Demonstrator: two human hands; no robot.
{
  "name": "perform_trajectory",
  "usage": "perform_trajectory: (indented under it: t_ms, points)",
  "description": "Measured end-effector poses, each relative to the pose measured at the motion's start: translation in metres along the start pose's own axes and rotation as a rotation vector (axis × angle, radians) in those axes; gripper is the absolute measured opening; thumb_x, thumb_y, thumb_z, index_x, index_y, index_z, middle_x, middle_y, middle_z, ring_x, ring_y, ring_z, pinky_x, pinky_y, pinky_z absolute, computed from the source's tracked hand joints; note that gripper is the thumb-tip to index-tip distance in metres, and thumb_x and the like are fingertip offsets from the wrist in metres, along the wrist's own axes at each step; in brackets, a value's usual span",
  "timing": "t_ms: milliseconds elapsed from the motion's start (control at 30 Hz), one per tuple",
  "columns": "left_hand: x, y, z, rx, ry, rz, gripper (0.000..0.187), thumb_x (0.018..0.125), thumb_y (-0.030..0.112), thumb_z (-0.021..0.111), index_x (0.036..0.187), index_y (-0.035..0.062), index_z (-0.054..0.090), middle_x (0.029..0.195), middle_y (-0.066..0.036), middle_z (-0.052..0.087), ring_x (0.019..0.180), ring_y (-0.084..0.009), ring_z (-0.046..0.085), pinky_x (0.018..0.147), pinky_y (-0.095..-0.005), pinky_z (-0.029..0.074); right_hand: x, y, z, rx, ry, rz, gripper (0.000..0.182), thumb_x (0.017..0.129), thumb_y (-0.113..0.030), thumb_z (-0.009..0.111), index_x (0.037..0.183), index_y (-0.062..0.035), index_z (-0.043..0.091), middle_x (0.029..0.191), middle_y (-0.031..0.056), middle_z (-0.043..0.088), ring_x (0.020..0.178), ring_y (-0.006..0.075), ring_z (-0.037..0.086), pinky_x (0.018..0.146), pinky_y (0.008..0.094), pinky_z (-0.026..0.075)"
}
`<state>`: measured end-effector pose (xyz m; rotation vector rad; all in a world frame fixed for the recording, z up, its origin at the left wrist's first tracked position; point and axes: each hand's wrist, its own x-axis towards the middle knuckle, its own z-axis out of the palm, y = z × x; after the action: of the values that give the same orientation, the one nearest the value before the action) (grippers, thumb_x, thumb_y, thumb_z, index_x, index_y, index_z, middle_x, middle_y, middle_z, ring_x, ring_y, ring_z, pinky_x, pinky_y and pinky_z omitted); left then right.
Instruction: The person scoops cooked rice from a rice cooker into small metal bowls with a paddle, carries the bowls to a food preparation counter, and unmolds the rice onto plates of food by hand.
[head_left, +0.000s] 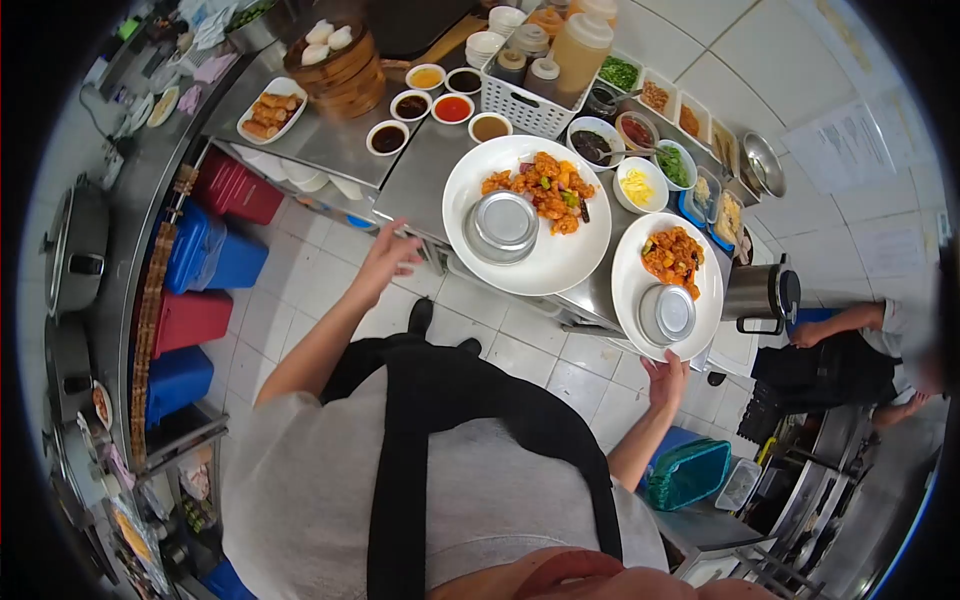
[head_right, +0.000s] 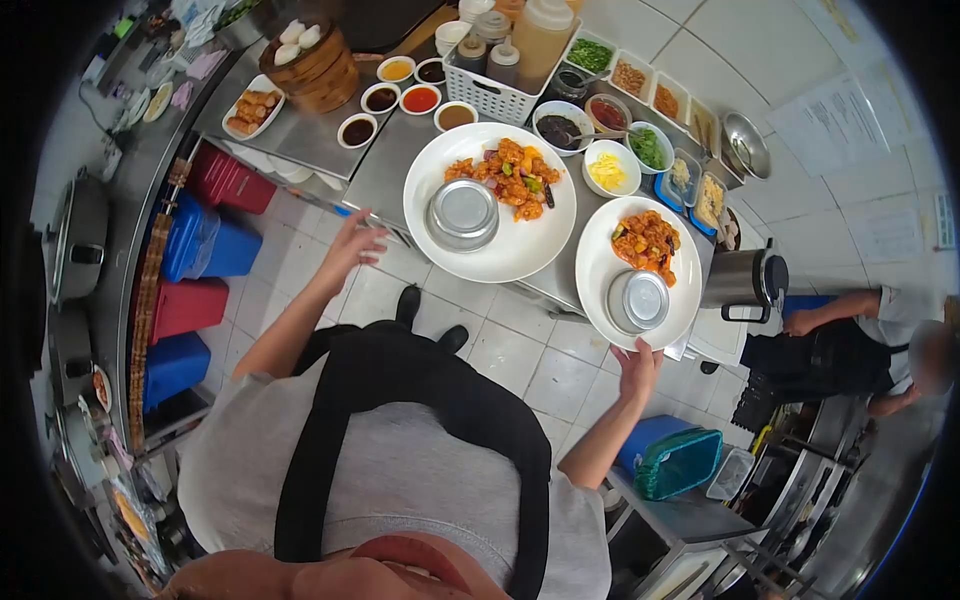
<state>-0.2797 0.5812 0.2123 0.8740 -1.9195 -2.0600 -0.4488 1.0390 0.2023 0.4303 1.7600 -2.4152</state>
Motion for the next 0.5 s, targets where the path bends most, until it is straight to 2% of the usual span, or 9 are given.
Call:
perform_trajectory:
  t_ms: [33, 67, 133, 200, 233, 300, 333, 400, 500]
  points:
    - [-0.005, -0.001, -0.002, -0.042, -0.057, -0.195, 0.062, 0.08, 0.023, 0.057, 0.133, 0.0113, 0.025, 0.116, -0.01, 0.048, 0.101, -0.0181, 0.048, 0.081, -0.0307, 0.041, -0.009, -0.022, 0.005, -0.243, 0.021, 0.025, 0.05, 0.077, -0.016, 0.058, 0.119, -0.0004, 0.036, 0.09, 0.0114, 0.057, 0.069, 0.0207, 0.06, 0.054, 0.0295, 0.053]
    - [-0.007, -0.001, -0.006, -0.04, -0.076, -0.187, 0.062, 0.08, 0.023, 0.057, 0.133, 0.0113, 0.025, 0.116, -0.01, 0.048, 0.101, -0.0181, 0.048, 0.081, -0.0307, 0.041, -0.012, -0.036, 0.006, -0.487, 0.043, 0.053, 0.054, 0.079, -0.022, 0.061, 0.12, -0.0001, 0.035, 0.084, 0.009, 0.056, 0.066, 0.0171, 0.059, 0.049, 0.0259, 0.05]
    - [-0.01, 0.001, -0.017, 0.039, 0.064, 0.002, 0.067, 0.079, 0.02, 0.059, 0.134, 0.0124, 0.022, 0.115, -0.011, 0.048, 0.093, -0.0175, 0.051, 0.077, -0.0308, 0.042, 0.069, -0.04, -0.069, -0.826, 0.346, -0.319, 0.061, 0.08, -0.032, 0.062, 0.122, 0.0005, 0.033, 0.074, 0.0038, 0.052, 0.06, 0.0101, 0.051, 0.044, 0.0209, 0.041]
    - [-0.008, -0.004, -0.039, 0.097, 0.128, 0.08, 0.067, 0.079, 0.019, 0.059, 0.134, 0.0124, 0.022, 0.115, -0.012, 0.047, 0.092, -0.0174, 0.051, 0.077, -0.0309, 0.042, 0.069, -0.096, 0.008, -0.524, 0.269, -0.705, 0.047, 0.082, -0.025, 0.06, 0.117, -0.0007, 0.041, 0.072, 0.0014, 0.051, 0.059, 0.0064, 0.047, 0.05, 0.0212, 0.039]
    - [-0.007, -0.006, -0.048, 0.162, 0.207, 0.157, 0.067, 0.079, 0.018, 0.059, 0.134, 0.0123, 0.022, 0.115, -0.012, 0.047, 0.09, -0.0173, 0.051, 0.077, -0.031, 0.042, 0.075, -0.114, 0.048, -0.397, 0.115, -0.709, 0.041, 0.082, -0.023, 0.06, 0.114, -0.0015, 0.045, 0.079, 0.004, 0.056, 0.064, 0.0068, 0.049, 0.054, 0.0219, 0.042]
    - [-0.006, -0.004, -0.061, 0.149, 0.24, 0.148, 0.067, 0.079, 0.017, 0.059, 0.135, 0.0124, 0.022, 0.115, -0.013, 0.047, 0.09, -0.0169, 0.051, 0.077, -0.0303, 0.042, 0.111, -0.122, 0.12, -0.534, -0.044, -0.613, 0.038, 0.083, -0.026, 0.056, 0.112, -0.0027, 0.047, 0.092, 0.0081, 0.058, 0.073, 0.0089, 0.053, 0.059, 0.0225, 0.046]
    - [-0.006, -0.001, -0.065, 0.139, 0.282, 0.136, 0.068, 0.078, 0.016, 0.059, 0.135, 0.0124, 0.023, 0.115, -0.013, 0.046, 0.089, -0.0166, 0.05, 0.076, -0.0297, 0.042, 0.15, -0.113, 0.145, -0.552, -0.148, -0.565, 0.038, 0.08, -0.024, 0.059, 0.11, -0.0037, 0.05, 0.088, 0.0086, 0.058, 0.068, 0.011, 0.055, 0.054, 0.0231, 0.046]
    - [-0.004, 0.002, -0.069, 0.099, 0.286, 0.159, 0.068, 0.078, 0.015, 0.06, 0.135, 0.0123, 0.023, 0.114, -0.014, 0.047, 0.088, -0.0158, 0.05, 0.075, -0.0278, 0.042, 0.187, -0.096, 0.208, -1.008, -0.158, -0.506, 0.037, 0.077, -0.03, 0.061, 0.099, -0.0002, 0.056, 0.073, 0.0101, 0.06, 0.05, 0.0145, 0.054, 0.04, 0.0273, 0.044]
    - [0.0, 0.012, -0.074, 0.079, 0.293, 0.17, 0.067, 0.078, 0.013, 0.058, 0.135, 0.0114, 0.023, 0.112, -0.013, 0.048, 0.084, -0.0143, 0.05, 0.07, -0.0259, 0.043, 0.218, -0.082, 0.262, -1.286, -0.132, -0.351, 0.031, 0.074, -0.027, 0.064, 0.089, 0.0001, 0.059, 0.062, 0.0078, 0.058, 0.044, 0.0134, 0.051, 0.039, 0.0255, 0.042]
